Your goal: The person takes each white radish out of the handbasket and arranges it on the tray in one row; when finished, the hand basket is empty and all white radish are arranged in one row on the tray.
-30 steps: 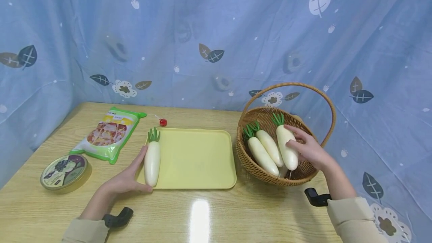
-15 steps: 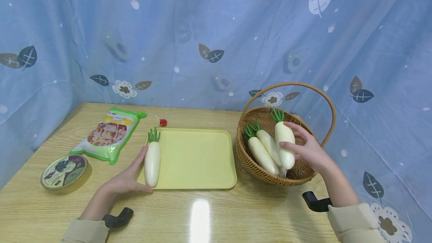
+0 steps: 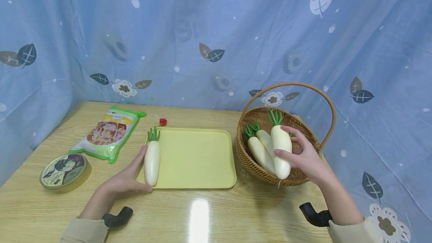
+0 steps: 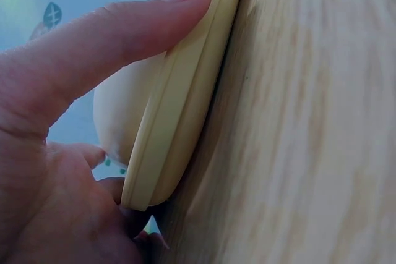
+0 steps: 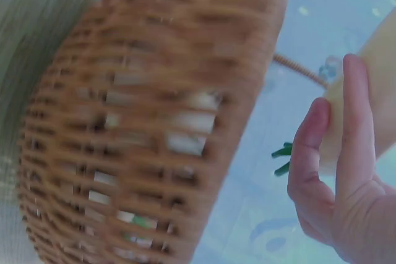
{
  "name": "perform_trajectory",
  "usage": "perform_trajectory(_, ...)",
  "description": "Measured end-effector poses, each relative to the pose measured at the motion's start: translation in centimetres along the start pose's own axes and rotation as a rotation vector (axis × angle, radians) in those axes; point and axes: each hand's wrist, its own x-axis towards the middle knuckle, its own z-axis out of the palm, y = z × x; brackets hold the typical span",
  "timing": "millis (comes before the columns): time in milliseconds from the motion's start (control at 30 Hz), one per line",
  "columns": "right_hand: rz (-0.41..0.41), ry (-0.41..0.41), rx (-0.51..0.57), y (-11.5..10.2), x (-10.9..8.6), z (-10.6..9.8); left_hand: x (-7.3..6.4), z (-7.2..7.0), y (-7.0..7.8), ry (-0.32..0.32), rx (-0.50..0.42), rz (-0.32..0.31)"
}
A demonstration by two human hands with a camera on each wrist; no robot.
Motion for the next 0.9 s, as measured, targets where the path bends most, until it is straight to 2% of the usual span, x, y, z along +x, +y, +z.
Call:
perform_trajectory(300,-0.028,-0.049,0.033,-1.3,-1.2,2.0,0.1,0.0,-0.1,0.004,-0.004,0.007)
perform_trajectory(900,-0.134,-0.144,0.057,-3.2,-1.9,5.4,0.0,0.0,-0.2,-0.004,-0.022,-0.003)
